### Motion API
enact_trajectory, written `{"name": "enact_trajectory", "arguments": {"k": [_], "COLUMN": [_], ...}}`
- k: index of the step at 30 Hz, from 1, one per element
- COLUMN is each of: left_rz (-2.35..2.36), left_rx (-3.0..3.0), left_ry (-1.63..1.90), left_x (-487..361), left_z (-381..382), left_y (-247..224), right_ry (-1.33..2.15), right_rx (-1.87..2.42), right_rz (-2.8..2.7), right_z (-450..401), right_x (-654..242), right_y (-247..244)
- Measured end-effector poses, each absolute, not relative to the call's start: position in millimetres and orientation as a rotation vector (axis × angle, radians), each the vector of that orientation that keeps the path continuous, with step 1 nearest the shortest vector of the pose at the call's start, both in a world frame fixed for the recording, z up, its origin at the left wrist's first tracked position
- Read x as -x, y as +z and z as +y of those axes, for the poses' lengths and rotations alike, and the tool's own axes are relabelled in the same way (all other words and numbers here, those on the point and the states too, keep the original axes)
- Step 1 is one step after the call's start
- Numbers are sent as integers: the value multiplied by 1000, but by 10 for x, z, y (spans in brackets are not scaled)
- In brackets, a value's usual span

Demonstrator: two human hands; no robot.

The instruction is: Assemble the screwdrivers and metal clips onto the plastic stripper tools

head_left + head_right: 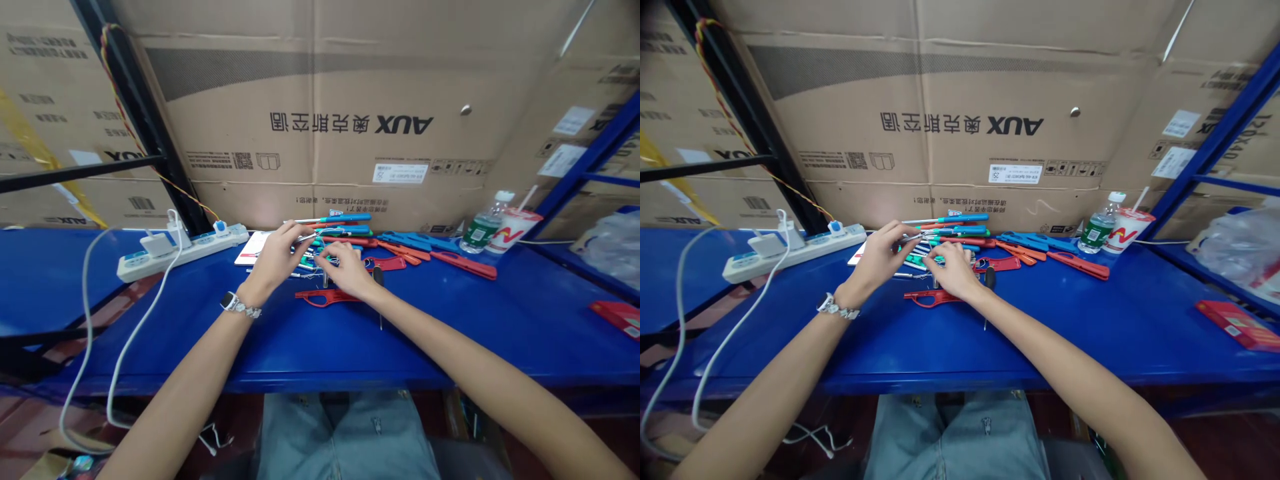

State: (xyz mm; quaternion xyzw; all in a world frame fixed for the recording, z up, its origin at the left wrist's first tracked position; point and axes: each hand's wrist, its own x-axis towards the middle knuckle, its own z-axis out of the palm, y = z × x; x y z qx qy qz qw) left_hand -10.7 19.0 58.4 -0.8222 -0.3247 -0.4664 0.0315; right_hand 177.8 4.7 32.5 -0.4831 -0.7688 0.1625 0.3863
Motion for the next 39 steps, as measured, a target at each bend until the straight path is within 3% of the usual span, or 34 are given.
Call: {"name": "enact_trajectory", "arguments": {"k": [5,12,24,39], "left_rz": [-960,-982,-1256,-1269], "left_rx": [2637,2826,3193,3305], "left_ry": [-1404,-1198,-925,-827], "left_x": [255,256,402,350], "left_z": [179,115,81,5], "left_y": [584,610,523,513], "right_ry": [594,347,527,143], "right_rx": [1011,1056,1152,1077], "right_rz": [-1775,-1958,-2209,-2430], "right_z": [41,-67,25,-333], "right_x": [-2056,-2336,-2356,-2276], "right_y": [442,532,254,271]}}
